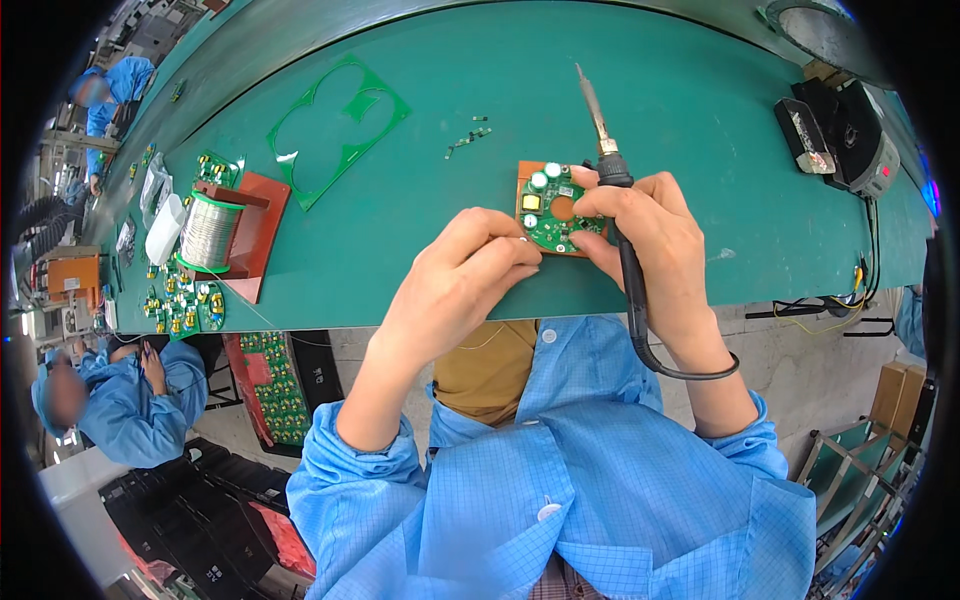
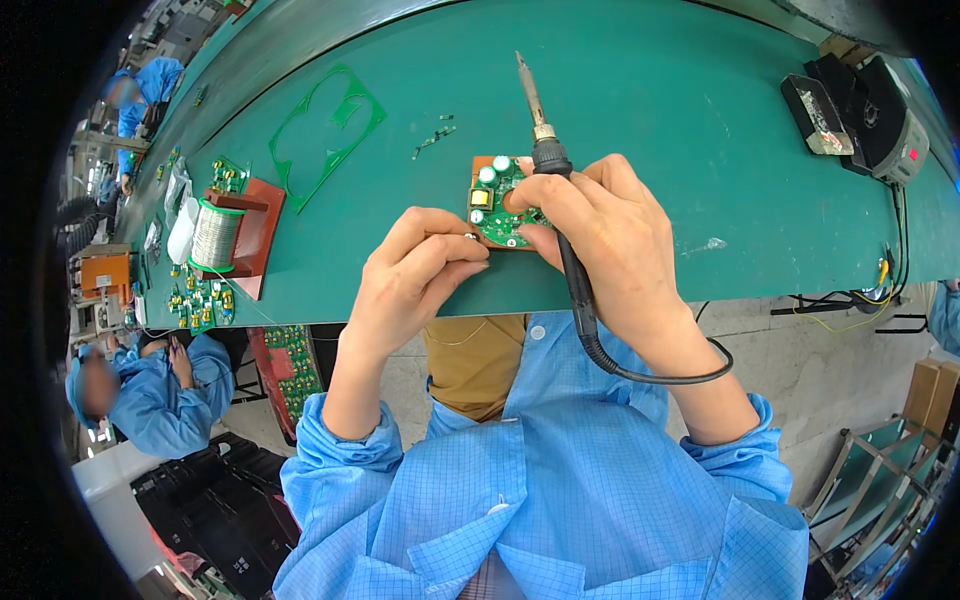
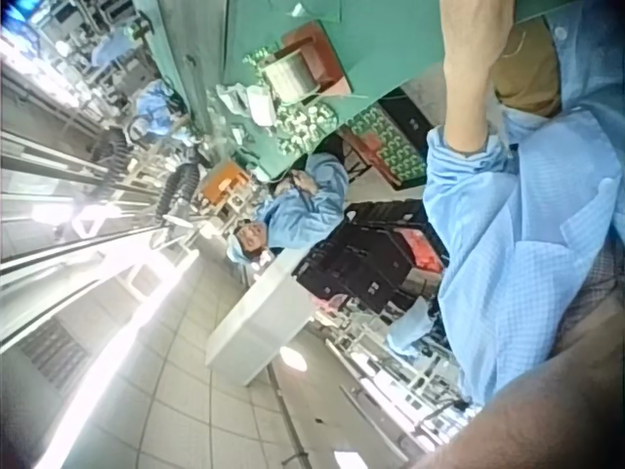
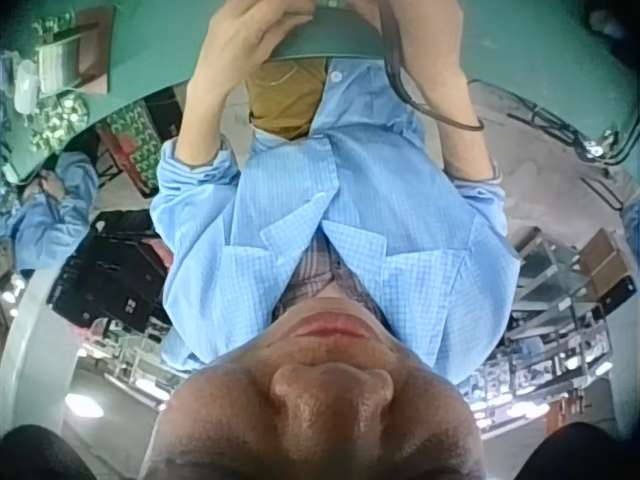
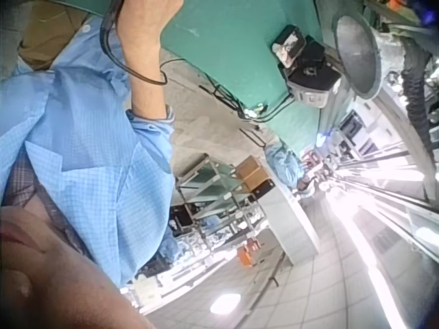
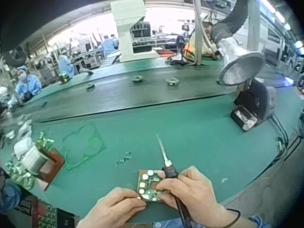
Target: Soldering electronic components onto circular green circuit boards at an assembly line.
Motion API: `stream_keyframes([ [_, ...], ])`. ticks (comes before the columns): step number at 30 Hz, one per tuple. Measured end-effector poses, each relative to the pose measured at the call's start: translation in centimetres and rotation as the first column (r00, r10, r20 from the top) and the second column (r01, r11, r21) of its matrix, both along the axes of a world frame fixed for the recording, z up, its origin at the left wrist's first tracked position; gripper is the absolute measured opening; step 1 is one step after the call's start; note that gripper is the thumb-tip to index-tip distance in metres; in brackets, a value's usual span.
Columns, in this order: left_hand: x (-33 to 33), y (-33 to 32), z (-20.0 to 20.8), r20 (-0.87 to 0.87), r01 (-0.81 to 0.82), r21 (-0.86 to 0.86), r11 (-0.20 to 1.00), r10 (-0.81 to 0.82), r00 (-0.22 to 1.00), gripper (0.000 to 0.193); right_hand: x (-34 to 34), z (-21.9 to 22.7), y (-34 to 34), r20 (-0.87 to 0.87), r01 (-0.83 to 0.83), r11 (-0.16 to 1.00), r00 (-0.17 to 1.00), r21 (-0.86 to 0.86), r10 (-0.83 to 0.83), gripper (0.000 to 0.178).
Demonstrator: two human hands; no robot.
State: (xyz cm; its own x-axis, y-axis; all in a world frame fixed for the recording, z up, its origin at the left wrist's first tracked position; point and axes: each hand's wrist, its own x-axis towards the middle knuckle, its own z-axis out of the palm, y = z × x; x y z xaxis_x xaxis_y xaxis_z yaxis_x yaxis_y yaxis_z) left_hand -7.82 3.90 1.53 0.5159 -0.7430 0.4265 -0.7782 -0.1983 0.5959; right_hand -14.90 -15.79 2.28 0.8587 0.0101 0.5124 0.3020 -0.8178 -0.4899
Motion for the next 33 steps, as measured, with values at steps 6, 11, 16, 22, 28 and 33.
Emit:
stream_keyframes([
  [6, -1.1, -1.4, -1.2, -0.057, -0.196, -0.108, 0.975, 0.191, 0.980, 0.015, 0.1, -0.3, 0.3, 0.034, -0.011, 0.999, 0.999, 0.033, 0.010, 0.032],
  [11, -1.6, -2.1, -1.1, -0.165, -0.298, -0.125, 0.946, 0.277, 0.947, 0.022, 0.1, -0.2, 0.2, 0.045, -0.022, 0.999, 0.999, 0.044, 0.020, 0.031],
  [16, -0.9, -2.9, 0.5, 0.255, -0.258, 0.025, 0.966, 0.243, 0.936, 0.037, 0.9, 0.1, -1.6, 0.048, -0.029, 0.960, 0.999, 0.278, 0.016, 0.023],
  [22, -0.7, -4.0, 0.3, 0.392, -0.315, 0.073, 0.946, 0.263, 0.882, 0.043, 3.5, 0.9, -2.6, -0.117, 0.046, 0.963, 0.993, 0.265, -0.015, 0.025],
  [28, -0.5, -4.0, 0.6, 0.405, -0.325, 0.122, 0.938, 0.252, 0.879, 0.037, 3.8, 0.8, -2.3, -0.134, -0.020, 0.960, 0.989, 0.281, 0.060, 0.024],
  [33, -0.6, -4.1, 0.8, 0.394, -0.320, 0.118, 0.940, 0.252, 0.884, 0.038, 3.5, 0.9, -2.8, -0.075, -0.085, 0.959, 0.991, 0.270, 0.109, 0.018],
])
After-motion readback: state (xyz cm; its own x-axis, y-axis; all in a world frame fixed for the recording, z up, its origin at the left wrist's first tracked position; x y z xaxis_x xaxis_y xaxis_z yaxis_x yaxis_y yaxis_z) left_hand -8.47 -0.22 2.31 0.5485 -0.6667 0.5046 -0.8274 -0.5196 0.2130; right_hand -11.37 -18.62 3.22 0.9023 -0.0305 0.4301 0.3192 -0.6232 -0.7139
